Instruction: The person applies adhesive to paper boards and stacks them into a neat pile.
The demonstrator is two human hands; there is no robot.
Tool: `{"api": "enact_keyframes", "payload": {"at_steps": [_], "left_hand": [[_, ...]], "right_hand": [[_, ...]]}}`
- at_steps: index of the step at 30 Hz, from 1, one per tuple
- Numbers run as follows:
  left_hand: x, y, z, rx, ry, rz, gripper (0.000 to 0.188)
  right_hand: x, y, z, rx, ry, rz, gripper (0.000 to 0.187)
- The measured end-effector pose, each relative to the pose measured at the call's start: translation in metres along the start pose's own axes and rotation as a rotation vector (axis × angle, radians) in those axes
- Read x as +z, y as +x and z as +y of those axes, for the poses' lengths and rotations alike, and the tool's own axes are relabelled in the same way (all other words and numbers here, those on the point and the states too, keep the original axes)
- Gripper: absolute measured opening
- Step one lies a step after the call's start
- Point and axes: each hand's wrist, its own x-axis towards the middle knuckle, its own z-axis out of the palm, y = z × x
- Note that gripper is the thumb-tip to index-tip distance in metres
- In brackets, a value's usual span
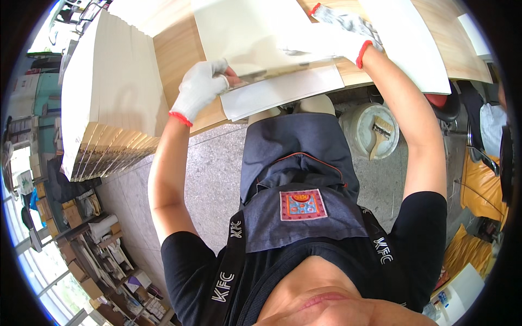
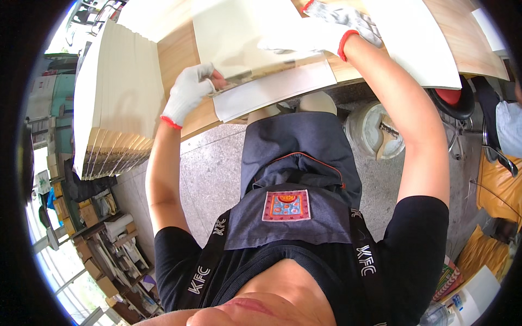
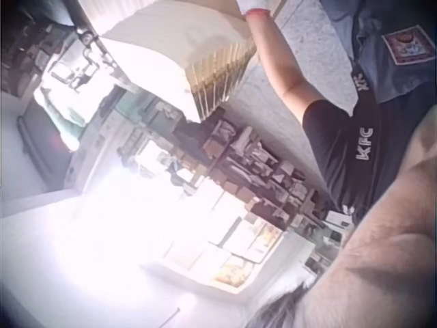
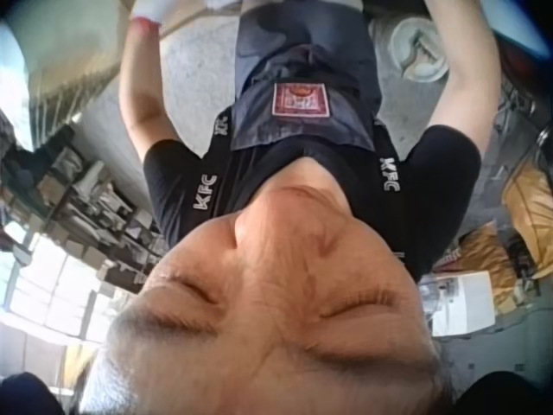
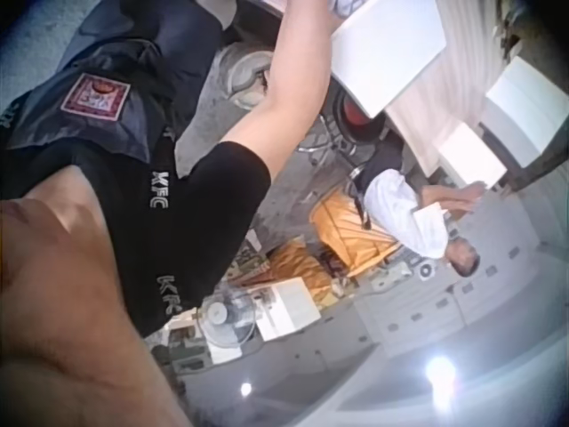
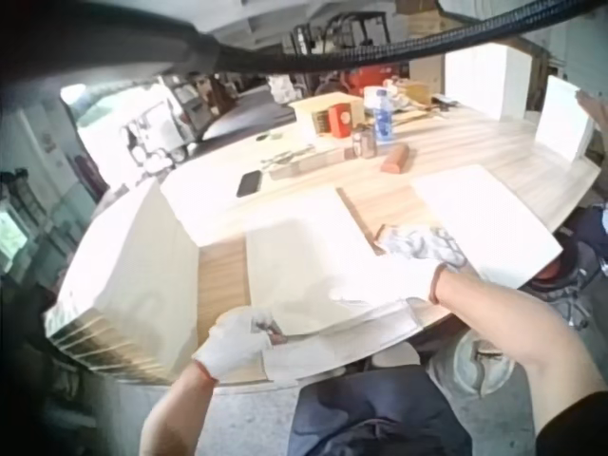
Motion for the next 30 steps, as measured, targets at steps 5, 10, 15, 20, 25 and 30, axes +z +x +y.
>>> {"api": "enact_keyframes", "payload": {"at_steps": [5, 10, 15, 20, 25, 30], "left_hand": [[0.008, 0.021, -0.01, -0.022, 0.124, 0.092, 0.014], [0.014, 0.018, -0.009, -0.02, 0.149, 0.12, 0.016], [0.021, -0.003, -0.011, 0.091, 0.139, 0.173, 0.013], [0.052, -0.039, -0.022, 0.531, 0.435, 0.397, 0.024], [0.075, -0.051, -0.04, 0.401, 0.279, 0.708, 0.041], [0.079, -0.044, -0.063, 0.153, 0.302, 0.668, 0.045]], "right_hand": [[-0.003, 0.006, 0.001, 0.084, -0.134, 0.035, 0.046], [-0.005, 0.003, -0.003, 0.091, -0.534, -0.063, 0.048], [-0.001, -0.019, 0.004, -0.061, -0.541, 0.095, 0.042], [0.027, -0.061, 0.028, -0.846, -0.651, 0.582, 0.027], [0.039, -0.089, 0.046, -0.455, -0.682, 0.67, 0.031], [0.051, -0.086, 0.063, -0.032, -0.741, 0.732, 0.053]]}}
